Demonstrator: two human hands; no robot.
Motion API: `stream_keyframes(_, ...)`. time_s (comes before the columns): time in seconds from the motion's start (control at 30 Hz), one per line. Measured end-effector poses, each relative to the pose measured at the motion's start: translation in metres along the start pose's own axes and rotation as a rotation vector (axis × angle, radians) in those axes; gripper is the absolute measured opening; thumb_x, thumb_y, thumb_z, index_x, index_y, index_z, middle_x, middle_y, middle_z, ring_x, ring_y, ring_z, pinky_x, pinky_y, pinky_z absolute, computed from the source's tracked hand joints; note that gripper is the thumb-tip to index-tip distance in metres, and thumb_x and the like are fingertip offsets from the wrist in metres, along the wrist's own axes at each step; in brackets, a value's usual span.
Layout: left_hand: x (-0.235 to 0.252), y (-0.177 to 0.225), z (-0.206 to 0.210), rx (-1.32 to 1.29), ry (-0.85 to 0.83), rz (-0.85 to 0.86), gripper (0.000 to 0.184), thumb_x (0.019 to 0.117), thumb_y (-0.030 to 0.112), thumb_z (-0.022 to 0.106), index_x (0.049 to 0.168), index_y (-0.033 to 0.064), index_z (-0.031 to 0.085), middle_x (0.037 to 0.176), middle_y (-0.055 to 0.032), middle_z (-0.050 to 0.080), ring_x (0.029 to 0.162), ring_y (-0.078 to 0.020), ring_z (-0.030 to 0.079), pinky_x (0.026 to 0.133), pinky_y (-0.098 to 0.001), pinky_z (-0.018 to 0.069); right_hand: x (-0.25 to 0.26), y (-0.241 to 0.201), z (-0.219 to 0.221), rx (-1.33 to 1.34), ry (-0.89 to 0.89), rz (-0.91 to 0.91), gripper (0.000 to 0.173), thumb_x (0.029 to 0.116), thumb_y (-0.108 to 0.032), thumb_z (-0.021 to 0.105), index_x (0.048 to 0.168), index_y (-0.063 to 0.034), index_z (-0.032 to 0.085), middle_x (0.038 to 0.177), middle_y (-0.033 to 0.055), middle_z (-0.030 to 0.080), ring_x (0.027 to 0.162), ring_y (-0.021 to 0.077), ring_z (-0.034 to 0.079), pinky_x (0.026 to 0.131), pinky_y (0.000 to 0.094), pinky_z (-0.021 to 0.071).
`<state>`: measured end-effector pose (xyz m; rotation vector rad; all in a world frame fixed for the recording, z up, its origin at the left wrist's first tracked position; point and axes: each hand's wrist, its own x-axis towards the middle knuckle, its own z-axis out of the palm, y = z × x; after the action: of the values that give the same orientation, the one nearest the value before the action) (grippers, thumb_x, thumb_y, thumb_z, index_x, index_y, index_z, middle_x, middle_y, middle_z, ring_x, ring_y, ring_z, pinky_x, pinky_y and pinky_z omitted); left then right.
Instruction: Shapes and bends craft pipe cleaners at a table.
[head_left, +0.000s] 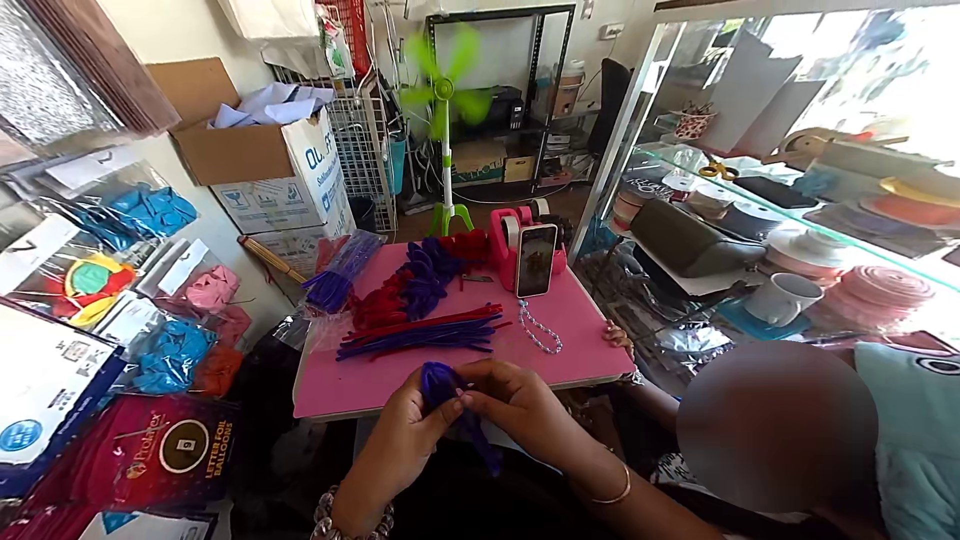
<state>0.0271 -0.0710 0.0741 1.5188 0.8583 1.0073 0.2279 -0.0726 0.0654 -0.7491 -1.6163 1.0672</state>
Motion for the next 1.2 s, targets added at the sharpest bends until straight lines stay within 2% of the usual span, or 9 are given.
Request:
stream_keyframes(0.17, -0.005, -0.008, -0.002, -0.004, -0.015, 0.006, 0.035, 0.0985, 0.012, 0.066, 0.131, 0.0060, 0.056, 0.100, 0.0010, 0.072, 0.070, -0.0047, 0.067, 0.057, -0.0188, 0.0561, -0.006, 0.005, 0.012, 0.156, 0.071, 0.020, 0.018, 0.0936, -0.002, 0.070, 0.112, 0.0023, 0.071, 0.098, 0.0042, 0.074, 0.084, 0.0071, 0.071, 0.078, 0.0237, 0.0608)
stream_keyframes(0.27, -0.009, -0.015, 0.001, 0.000, -0.015, 0.019, 0.025, 0.1086, 0.027, 0.049, 0.117, 0.0087, 0.065, 0.092, 0.0052, 0.071, 0.069, -0.0013, 0.066, 0.058, -0.0177, 0.0559, -0.007, 0.007, 0.013, 0.191, 0.091, 0.047, 0.017, 0.0942, 0.000, 0.068, 0.110, 0.0025, 0.072, 0.104, 0.0065, 0.075, 0.088, 0.0084, 0.072, 0.081, 0.0248, 0.0606)
stream_keyframes(0.37, -0.005, -0.026, 0.005, 0.027, 0.020, 0.186, 0.045, 0.1084, 0.039, 0.047, 0.130, 0.0010, 0.060, 0.131, -0.0017, 0.068, 0.112, -0.0025, 0.066, 0.091, -0.0204, 0.0553, -0.008, 0.008, 0.015, 0.244, 0.105, 0.096, 0.014, 0.0935, 0.000, 0.069, 0.107, 0.0005, 0.072, 0.097, 0.0031, 0.075, 0.085, 0.0064, 0.071, 0.079, 0.0233, 0.0598)
stream_keyframes(0.43, 0.000, -0.032, 0.011, -0.038, 0.030, 0.271, 0.053, 0.1092, 0.038, 0.045, 0.136, -0.0059, 0.056, 0.137, -0.0075, 0.064, 0.123, -0.0081, 0.061, 0.106, -0.0277, 0.0497, -0.010, 0.008, 0.021, 0.313, 0.105, 0.131, 0.013, 0.0925, 0.001, 0.070, 0.105, -0.0002, 0.071, 0.090, 0.0018, 0.074, 0.078, 0.0063, 0.070, 0.074, 0.0235, 0.0598)
stream_keyframes(0.6, 0.004, -0.031, 0.015, -0.219, 0.036, 0.279, 0.042, 0.1121, 0.025, 0.037, 0.122, -0.0020, 0.068, 0.126, -0.0114, 0.071, 0.121, -0.0196, 0.066, 0.107, -0.0355, 0.0517, -0.014, 0.016, 0.023, 0.135, 0.085, 0.051, 0.010, 0.0925, -0.005, 0.072, 0.101, -0.0009, 0.072, 0.094, 0.0016, 0.072, 0.081, 0.0052, 0.069, 0.074, 0.0222, 0.0596)
stream_keyframes(0.73, -0.002, -0.022, 0.004, -0.208, 0.022, 0.198, 0.039, 0.1124, 0.027, 0.036, 0.114, 0.0038, 0.067, 0.115, -0.0084, 0.074, 0.101, -0.0175, 0.073, 0.085, -0.0326, 0.0620, -0.003, 0.008, 0.000, -0.194, 0.186, -0.132, 0.014, 0.0964, -0.021, 0.069, 0.105, -0.0097, 0.072, 0.107, 0.0009, 0.068, 0.095, 0.0038, 0.062, 0.073, 0.0176, 0.0519)
stream_keyframes(0.9, -0.004, -0.016, 0.002, -0.326, -0.262, 0.070, 0.034, 0.1115, 0.032, 0.040, 0.114, 0.0096, 0.066, 0.097, -0.0019, 0.075, 0.089, -0.0130, 0.074, 0.080, -0.0301, 0.0622, 0.017, -0.011, -0.008, -0.171, -0.027, -0.089, 0.031, 0.0976, -0.029, 0.068, 0.118, -0.0059, 0.073, 0.126, 0.0059, 0.064, 0.115, 0.0062, 0.060, 0.085, 0.0204, 0.0532)
stream_keyframes(1.0, -0.004, -0.020, 0.003, -0.390, -0.316, 0.057, 0.033, 0.1105, 0.033, 0.043, 0.110, 0.0120, 0.069, 0.088, -0.0004, 0.074, 0.083, -0.0133, 0.074, 0.080, -0.0316, 0.0626, 0.025, -0.011, -0.006, -0.034, -0.207, -0.031, 0.019, 0.0988, -0.017, 0.067, 0.104, -0.0008, 0.075, 0.118, 0.0058, 0.069, 0.106, 0.0047, 0.065, 0.086, 0.0208, 0.0560)
stream_keyframes(1.2, -0.010, -0.030, 0.006, -0.389, -0.419, -0.011, 0.028, 0.1109, 0.024, 0.041, 0.106, 0.0112, 0.065, 0.077, 0.0073, 0.067, 0.078, -0.0090, 0.071, 0.081, -0.0321, 0.0613, 0.028, -0.021, -0.004, -0.398, -0.070, -0.246, 0.018, 0.0988, -0.020, 0.065, 0.095, -0.0060, 0.076, 0.109, 0.0029, 0.071, 0.114, 0.0118, 0.059, 0.102, 0.0281, 0.0448)
